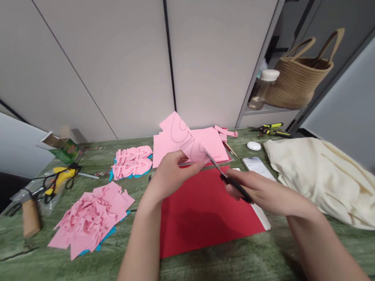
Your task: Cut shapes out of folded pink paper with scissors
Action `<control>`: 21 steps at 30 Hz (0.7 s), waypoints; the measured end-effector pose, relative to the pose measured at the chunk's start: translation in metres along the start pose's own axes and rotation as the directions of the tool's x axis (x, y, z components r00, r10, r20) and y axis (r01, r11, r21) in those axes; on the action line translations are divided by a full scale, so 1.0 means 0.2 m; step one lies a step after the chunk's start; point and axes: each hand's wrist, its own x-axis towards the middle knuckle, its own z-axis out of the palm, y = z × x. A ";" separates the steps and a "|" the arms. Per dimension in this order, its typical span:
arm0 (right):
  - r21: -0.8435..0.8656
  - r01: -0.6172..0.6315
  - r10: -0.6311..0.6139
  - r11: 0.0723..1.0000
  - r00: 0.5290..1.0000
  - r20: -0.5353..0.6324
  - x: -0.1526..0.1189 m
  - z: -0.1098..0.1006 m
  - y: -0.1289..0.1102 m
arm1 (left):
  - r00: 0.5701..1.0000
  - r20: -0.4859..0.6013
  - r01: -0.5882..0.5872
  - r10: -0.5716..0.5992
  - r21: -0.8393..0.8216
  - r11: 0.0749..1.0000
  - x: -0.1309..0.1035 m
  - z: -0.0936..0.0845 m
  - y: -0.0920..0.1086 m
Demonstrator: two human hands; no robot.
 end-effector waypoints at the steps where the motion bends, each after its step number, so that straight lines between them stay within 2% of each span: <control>1: -0.004 -0.001 0.001 1.000 1.000 -0.003 0.00 0.00 0.00 | 1.000 0.008 -0.006 0.006 -0.004 1.000 0.00 0.00 0.00; 12: -0.053 0.001 -0.002 0.999 1.000 -0.006 0.00 -0.01 0.02 | 1.000 0.029 -0.004 0.004 0.014 1.000 0.00 -0.01 -0.02; 21: -0.028 -0.001 0.000 1.000 1.000 -0.016 0.00 -0.02 0.02 | 0.999 0.044 0.011 -0.011 0.010 1.000 0.00 -0.01 -0.02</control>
